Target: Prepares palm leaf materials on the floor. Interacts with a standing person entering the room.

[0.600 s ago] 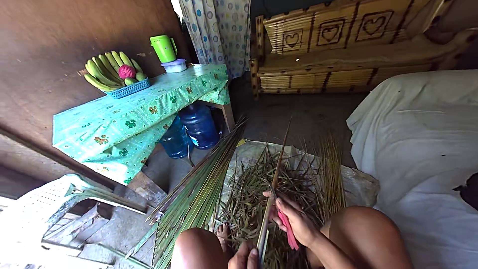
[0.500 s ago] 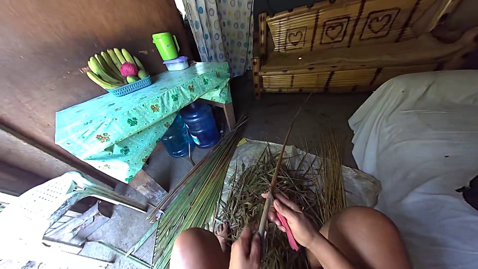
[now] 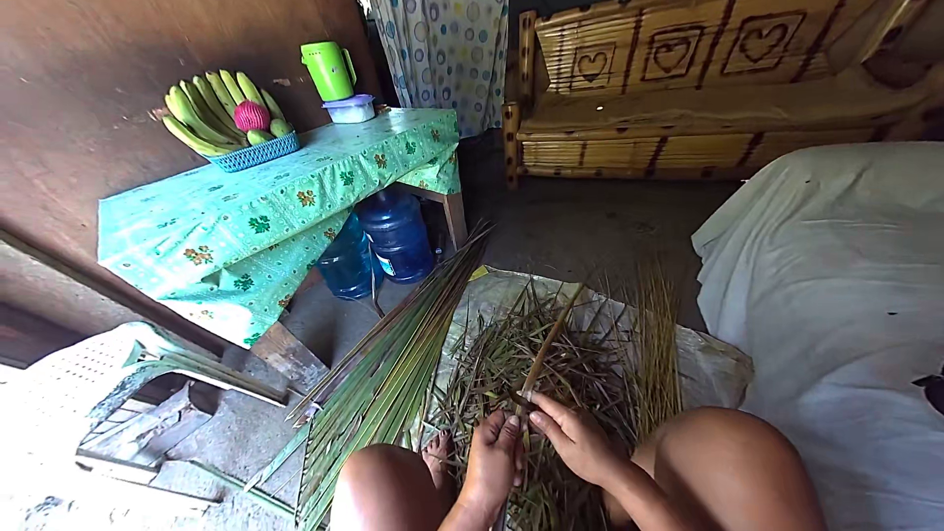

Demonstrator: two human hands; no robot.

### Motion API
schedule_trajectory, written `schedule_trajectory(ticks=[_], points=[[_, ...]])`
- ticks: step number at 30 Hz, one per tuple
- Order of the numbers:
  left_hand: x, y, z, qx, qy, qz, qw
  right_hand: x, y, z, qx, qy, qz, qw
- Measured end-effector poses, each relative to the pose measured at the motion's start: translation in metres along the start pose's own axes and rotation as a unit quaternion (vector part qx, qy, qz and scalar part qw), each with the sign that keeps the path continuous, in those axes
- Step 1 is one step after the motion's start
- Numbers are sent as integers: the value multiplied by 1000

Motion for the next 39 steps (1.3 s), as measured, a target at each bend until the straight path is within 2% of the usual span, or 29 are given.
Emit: schedule_trajectory(ticks=[6,15,19,22,30,35,39], points=[[2,-5,1,30,-21,-2,999,0,1,-3,9,49,-18,999],[0,-10,-6,52,-61,-16,997,2,20,5,-68,137,110,982],[4,-12,-9,54,-69,-16,996,0,23,7,-148,135,250,947],[9,-16,-12,55,-76,-12,996,8,27,15,-201,155,283,925],[27,-21,-19,54,-82,-4,995,39,38,35,-274,182,372,868],[42,-25,-22,57,-79,-10,995,53,45,46,-287,132,413,854],[48,-26,-23,56,-74,-15,996,52,45,53,-279,83,525,800]])
Point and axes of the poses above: each hand's wrist, its own z-axis towards the middle knuckle, its own x-axis out of the back of the hand, y = z × x, the point moved 5 cm from there along z, towards the middle knuckle, and after that the axes turned 12 degrees about y, right-handed, at the moved point
